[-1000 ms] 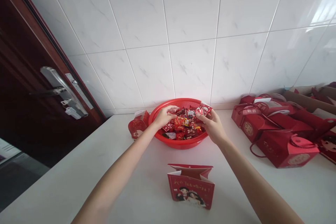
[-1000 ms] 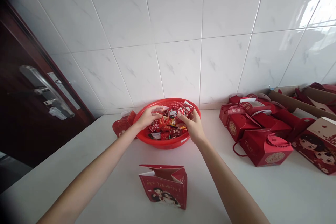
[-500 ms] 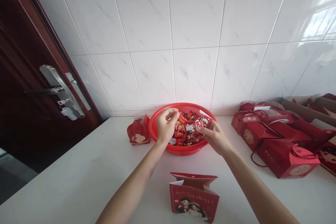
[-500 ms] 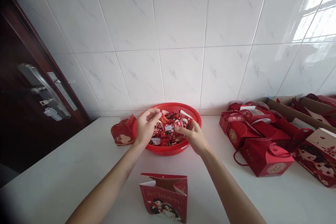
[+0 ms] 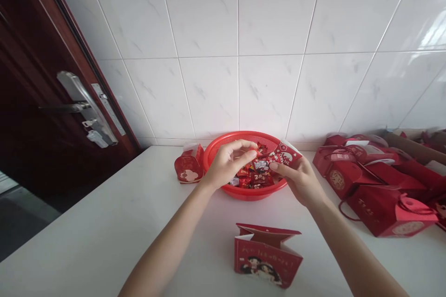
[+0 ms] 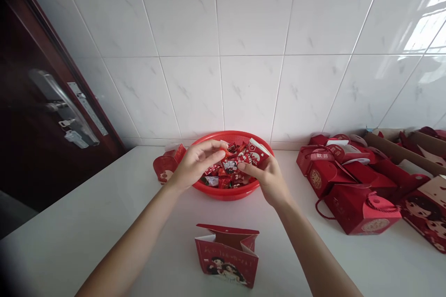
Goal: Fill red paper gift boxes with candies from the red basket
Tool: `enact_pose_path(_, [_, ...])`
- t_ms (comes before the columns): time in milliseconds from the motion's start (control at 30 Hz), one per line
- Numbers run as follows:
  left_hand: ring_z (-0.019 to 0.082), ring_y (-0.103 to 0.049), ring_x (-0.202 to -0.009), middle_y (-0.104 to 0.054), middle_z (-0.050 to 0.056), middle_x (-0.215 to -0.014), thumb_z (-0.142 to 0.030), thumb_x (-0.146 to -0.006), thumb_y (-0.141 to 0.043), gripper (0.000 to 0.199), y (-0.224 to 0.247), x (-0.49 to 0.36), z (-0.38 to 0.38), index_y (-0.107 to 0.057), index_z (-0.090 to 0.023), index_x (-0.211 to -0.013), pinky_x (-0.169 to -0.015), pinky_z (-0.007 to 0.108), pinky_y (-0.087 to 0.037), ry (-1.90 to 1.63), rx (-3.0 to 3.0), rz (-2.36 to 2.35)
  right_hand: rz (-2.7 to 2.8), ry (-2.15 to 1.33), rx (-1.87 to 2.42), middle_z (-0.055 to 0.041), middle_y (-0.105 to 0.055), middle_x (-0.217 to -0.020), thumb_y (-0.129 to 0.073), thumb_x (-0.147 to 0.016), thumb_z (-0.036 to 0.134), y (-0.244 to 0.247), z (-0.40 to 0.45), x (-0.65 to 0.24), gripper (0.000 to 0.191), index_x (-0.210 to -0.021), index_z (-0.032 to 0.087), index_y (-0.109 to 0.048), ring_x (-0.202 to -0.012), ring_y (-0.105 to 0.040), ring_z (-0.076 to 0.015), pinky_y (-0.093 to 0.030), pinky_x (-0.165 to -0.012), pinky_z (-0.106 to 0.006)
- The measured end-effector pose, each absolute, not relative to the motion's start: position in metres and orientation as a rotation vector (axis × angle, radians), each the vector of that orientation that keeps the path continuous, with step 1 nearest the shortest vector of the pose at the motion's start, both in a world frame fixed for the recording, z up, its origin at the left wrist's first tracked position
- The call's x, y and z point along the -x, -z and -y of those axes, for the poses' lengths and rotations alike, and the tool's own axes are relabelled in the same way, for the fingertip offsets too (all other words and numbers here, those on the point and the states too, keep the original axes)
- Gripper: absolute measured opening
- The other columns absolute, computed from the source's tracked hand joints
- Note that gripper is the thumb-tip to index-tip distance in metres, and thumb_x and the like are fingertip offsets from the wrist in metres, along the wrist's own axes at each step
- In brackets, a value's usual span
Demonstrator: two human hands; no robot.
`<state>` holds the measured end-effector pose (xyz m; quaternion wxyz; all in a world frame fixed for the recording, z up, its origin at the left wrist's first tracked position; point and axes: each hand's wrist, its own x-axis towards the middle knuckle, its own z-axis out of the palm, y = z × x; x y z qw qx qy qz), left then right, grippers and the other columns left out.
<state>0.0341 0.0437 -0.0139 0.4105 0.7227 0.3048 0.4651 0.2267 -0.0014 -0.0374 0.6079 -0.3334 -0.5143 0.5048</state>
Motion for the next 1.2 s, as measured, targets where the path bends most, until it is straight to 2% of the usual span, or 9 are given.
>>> enact_pose_path(100, [0.020, -0.069, -0.091, -0.073, 0.007, -0.107, -0.037, -0.085, -0.069, 0.026, 0.004, -0.026, -0.035, -0.074, -0.020, -0.104, -0.074, 0.027, -0.057, -1.049, -1.930, -0.726, 1.244, -1.159, 0.779, -0.0022, -0.073, -0.077, -0.090, -0.067, 0.034, 0.028, 0.008, -0.229, 0.031, -0.092, 0.024, -0.075, -0.063, -0.062, -0.0177, -0.053, -0.057, -0.030])
enact_pose_path(233, [0.019, -0.072, -0.085, -0.075, 0.005, -0.095, -0.032, -0.086, -0.070, 0.020, -0.007, -0.017, -0.022, -0.076, -0.019, -0.101, -0.072, 0.027, -0.059, -1.054, -1.896, -0.646, 1.333, -1.145, 0.772, -0.0018, -0.071, -0.074, -0.090, -0.066, 0.035, 0.015, 0.020, -0.234, 0.031, -0.091, 0.023, -0.076, -0.059, -0.060, -0.0167, -0.053, -0.055, -0.031])
enact_pose_path(400, [0.017, -0.072, -0.070, -0.076, 0.004, -0.084, -0.028, -0.083, -0.074, 0.021, -0.018, -0.001, -0.002, -0.078, -0.020, -0.102, -0.063, 0.024, -0.059, -0.996, -1.949, -0.695, 1.516, -1.136, 0.812, -0.0023, -0.069, -0.071, -0.091, -0.063, 0.024, -0.006, 0.039, -0.246, 0.026, -0.085, 0.020, -0.078, -0.056, -0.058, -0.0159, -0.051, -0.047, -0.029])
enact_pose_path(533, [0.019, -0.072, -0.078, -0.077, 0.003, -0.084, -0.026, -0.081, -0.076, 0.014, -0.029, 0.009, 0.016, -0.081, -0.024, -0.094, -0.070, 0.025, -0.060, -0.884, -2.178, -0.668, 1.590, -1.125, 0.830, -0.0032, -0.070, -0.070, -0.088, -0.066, 0.019, -0.017, 0.053, -0.258, 0.027, -0.091, 0.020, -0.079, -0.057, -0.060, -0.0170, -0.050, -0.046, -0.028])
enact_pose_path(700, [0.018, -0.071, -0.073, -0.077, 0.002, -0.082, -0.023, -0.087, -0.069, 0.013, -0.035, 0.003, 0.033, -0.081, -0.029, -0.090, -0.073, 0.027, -0.058, -0.628, -2.413, -0.546, 1.658, -1.045, 0.879, -0.0060, -0.074, -0.080, -0.087, -0.068, 0.021, -0.020, 0.061, -0.267, 0.030, -0.096, 0.022, -0.079, -0.064, -0.065, -0.0211, -0.053, -0.050, -0.031])
enact_pose_path(833, [0.016, -0.068, -0.075, -0.074, 0.003, -0.086, -0.022, -0.089, -0.068, 0.011, -0.031, -0.002, 0.040, -0.077, -0.025, -0.085, -0.071, 0.025, -0.054, -0.465, -2.503, -0.499, 1.756, -0.940, 0.865, -0.0060, -0.074, -0.081, -0.083, -0.076, 0.027, -0.021, 0.063, -0.268, 0.022, -0.097, 0.022, -0.078, -0.065, -0.067, -0.0207, -0.053, -0.050, -0.030])
enact_pose_path(967, [0.015, -0.064, -0.076, -0.069, 0.005, -0.090, -0.026, -0.095, -0.060, 0.018, -0.027, -0.005, 0.040, -0.071, -0.017, -0.084, -0.068, 0.025, -0.048, -0.347, -2.596, -0.592, 1.849, -0.943, 0.849, -0.0042, -0.074, -0.087, -0.082, -0.079, 0.028, -0.023, 0.064, -0.272, 0.024, -0.102, 0.024, -0.075, -0.073, -0.070, -0.0195, -0.060, -0.061, -0.031])
enact_pose_path(1100, [0.012, -0.056, -0.063, -0.064, 0.001, -0.078, -0.031, -0.100, -0.054, 0.024, -0.024, -0.010, 0.035, -0.063, -0.017, -0.083, -0.057, 0.025, -0.035, -0.294, -2.649, -0.797, 2.106, -1.011, 0.808, -0.0068, -0.075, -0.100, -0.077, -0.083, 0.027, -0.027, 0.067, -0.278, 0.024, -0.106, 0.021, -0.074, -0.090, -0.072, -0.0215, -0.061, -0.073, -0.030])
enact_pose_path(1200, [0.011, -0.052, -0.056, -0.061, -0.002, -0.069, -0.033, -0.101, -0.050, 0.026, -0.023, -0.013, 0.032, -0.059, -0.018, -0.082, -0.053, 0.026, -0.029, -0.273, -2.622, -0.856, 2.331, -1.029, 0.820, -0.0106, -0.073, -0.119, -0.072, -0.087, 0.025, -0.032, 0.068, -0.280, 0.027, -0.114, 0.019, -0.073, -0.102, -0.071, -0.0231, -0.061, -0.080, -0.030])
